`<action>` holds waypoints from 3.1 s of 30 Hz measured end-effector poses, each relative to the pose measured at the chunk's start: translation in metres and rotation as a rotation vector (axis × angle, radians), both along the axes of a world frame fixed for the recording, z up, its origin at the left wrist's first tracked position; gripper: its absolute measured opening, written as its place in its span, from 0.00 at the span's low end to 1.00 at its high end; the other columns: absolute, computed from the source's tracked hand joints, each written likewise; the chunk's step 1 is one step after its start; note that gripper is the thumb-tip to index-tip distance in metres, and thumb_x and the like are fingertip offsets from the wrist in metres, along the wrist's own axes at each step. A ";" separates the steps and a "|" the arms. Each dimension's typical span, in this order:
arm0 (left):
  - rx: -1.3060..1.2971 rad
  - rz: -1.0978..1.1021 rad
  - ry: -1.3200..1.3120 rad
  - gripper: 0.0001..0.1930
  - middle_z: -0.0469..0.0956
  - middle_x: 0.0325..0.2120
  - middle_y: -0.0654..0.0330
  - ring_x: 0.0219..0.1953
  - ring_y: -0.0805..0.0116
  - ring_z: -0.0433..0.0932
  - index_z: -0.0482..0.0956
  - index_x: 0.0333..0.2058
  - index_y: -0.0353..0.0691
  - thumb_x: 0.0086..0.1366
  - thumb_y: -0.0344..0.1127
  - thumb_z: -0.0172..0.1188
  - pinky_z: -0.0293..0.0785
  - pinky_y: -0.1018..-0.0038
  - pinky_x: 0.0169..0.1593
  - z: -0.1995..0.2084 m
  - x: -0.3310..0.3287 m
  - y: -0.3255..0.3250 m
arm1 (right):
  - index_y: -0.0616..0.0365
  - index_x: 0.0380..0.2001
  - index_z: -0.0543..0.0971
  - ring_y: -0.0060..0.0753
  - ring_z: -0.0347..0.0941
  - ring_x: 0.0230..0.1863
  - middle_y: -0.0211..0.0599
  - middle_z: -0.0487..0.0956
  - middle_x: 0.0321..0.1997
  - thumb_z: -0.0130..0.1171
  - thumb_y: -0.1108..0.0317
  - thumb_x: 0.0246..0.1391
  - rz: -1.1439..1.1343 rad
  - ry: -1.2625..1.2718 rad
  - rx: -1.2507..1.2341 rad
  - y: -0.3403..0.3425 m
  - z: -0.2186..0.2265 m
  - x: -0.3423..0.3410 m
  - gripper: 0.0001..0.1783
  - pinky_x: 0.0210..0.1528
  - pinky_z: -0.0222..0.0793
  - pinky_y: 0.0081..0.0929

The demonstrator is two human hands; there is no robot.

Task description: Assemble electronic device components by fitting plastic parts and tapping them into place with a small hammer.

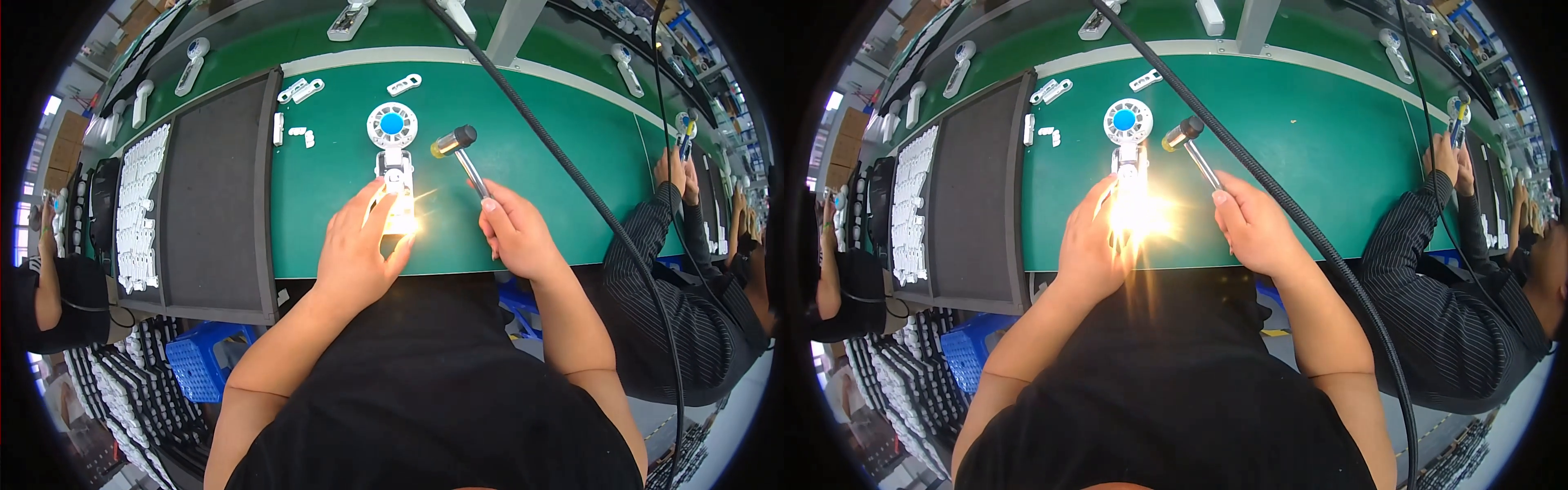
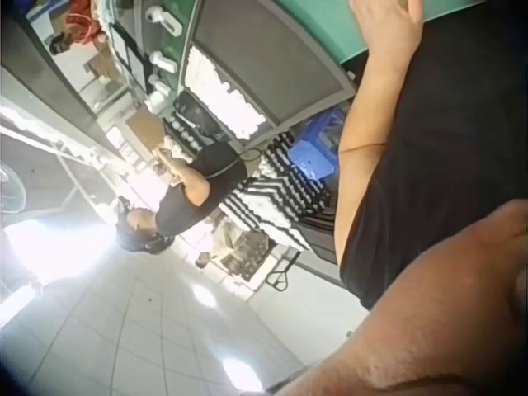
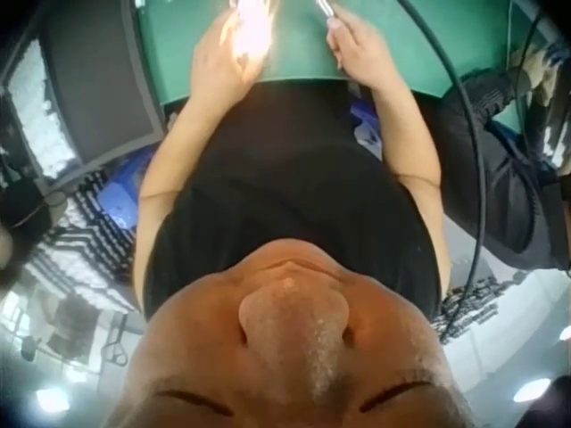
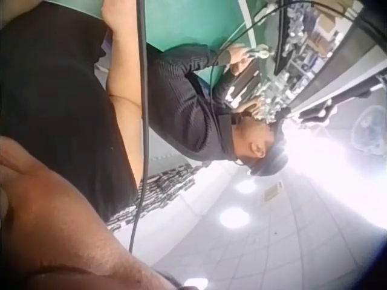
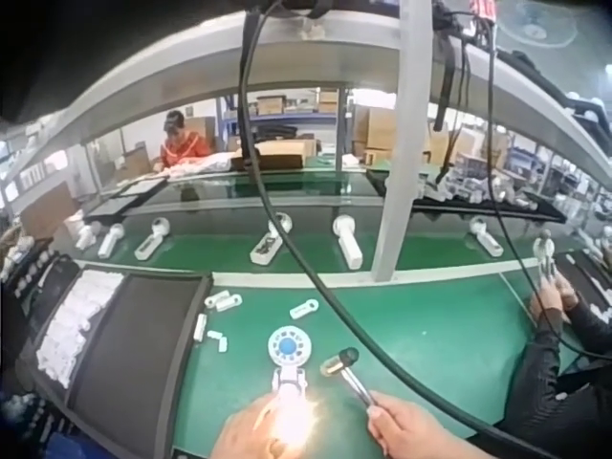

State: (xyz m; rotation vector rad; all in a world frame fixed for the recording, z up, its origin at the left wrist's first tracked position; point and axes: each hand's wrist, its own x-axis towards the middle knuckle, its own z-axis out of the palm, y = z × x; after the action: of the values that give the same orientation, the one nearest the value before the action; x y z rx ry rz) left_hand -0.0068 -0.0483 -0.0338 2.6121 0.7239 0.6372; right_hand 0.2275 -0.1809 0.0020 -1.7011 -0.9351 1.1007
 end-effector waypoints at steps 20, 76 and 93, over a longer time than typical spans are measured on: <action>0.027 0.009 0.008 0.44 0.71 0.64 0.41 0.62 0.42 0.75 0.66 0.70 0.35 0.60 0.42 0.77 0.71 0.51 0.66 0.013 0.006 -0.002 | 0.61 0.51 0.85 0.33 0.81 0.42 0.41 0.86 0.41 0.66 0.64 0.64 -0.066 -0.473 0.430 0.118 0.017 0.026 0.16 0.45 0.78 0.32; -0.127 -0.052 0.390 0.44 0.82 0.42 0.40 0.45 0.37 0.83 0.53 0.75 0.26 0.71 0.44 0.62 0.80 0.50 0.50 0.093 0.004 0.040 | 0.57 0.71 0.69 0.28 0.78 0.51 0.36 0.80 0.56 0.65 0.63 0.67 -0.015 0.226 0.559 0.159 -0.043 0.009 0.32 0.52 0.75 0.26; 0.141 0.886 0.376 0.13 0.84 0.48 0.44 0.52 0.42 0.83 0.87 0.45 0.37 0.69 0.39 0.65 0.79 0.53 0.59 0.042 -0.262 0.296 | 0.60 0.66 0.77 0.48 0.77 0.65 0.50 0.80 0.65 0.72 0.71 0.54 0.231 -0.468 0.440 0.148 -0.026 0.000 0.35 0.70 0.71 0.39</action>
State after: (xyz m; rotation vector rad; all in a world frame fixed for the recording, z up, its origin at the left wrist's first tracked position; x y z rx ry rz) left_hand -0.2683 0.2478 0.0086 2.4628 2.0609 0.4066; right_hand 0.2273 -0.0331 -0.0242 -1.5236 -1.5723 0.5719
